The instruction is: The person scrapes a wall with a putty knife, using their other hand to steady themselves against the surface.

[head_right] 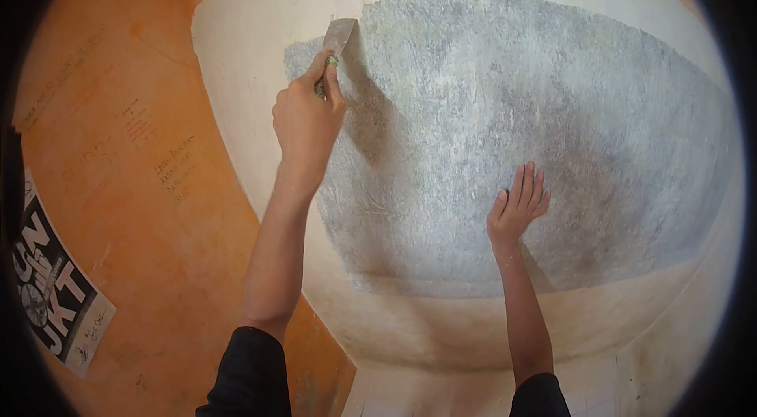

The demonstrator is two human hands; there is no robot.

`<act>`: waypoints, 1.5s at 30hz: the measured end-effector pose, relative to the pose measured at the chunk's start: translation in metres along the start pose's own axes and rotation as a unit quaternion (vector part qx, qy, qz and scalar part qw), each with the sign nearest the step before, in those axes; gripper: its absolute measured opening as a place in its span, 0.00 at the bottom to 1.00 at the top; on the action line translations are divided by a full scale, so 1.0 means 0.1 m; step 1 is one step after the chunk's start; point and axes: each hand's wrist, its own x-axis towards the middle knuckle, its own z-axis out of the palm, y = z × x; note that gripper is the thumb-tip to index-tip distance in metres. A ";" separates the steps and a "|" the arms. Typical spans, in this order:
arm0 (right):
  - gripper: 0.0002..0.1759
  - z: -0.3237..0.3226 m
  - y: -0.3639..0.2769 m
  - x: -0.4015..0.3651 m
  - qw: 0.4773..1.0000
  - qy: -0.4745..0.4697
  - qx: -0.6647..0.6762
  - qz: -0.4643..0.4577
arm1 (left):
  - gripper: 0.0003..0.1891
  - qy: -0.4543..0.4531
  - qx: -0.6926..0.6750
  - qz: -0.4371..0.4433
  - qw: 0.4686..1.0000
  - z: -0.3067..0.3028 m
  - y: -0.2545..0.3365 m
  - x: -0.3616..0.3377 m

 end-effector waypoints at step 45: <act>0.29 0.02 -0.05 0.00 1.000 -0.003 0.011 0.020 | 0.15 -0.030 0.003 0.001 1.000 -0.11 0.09 0.07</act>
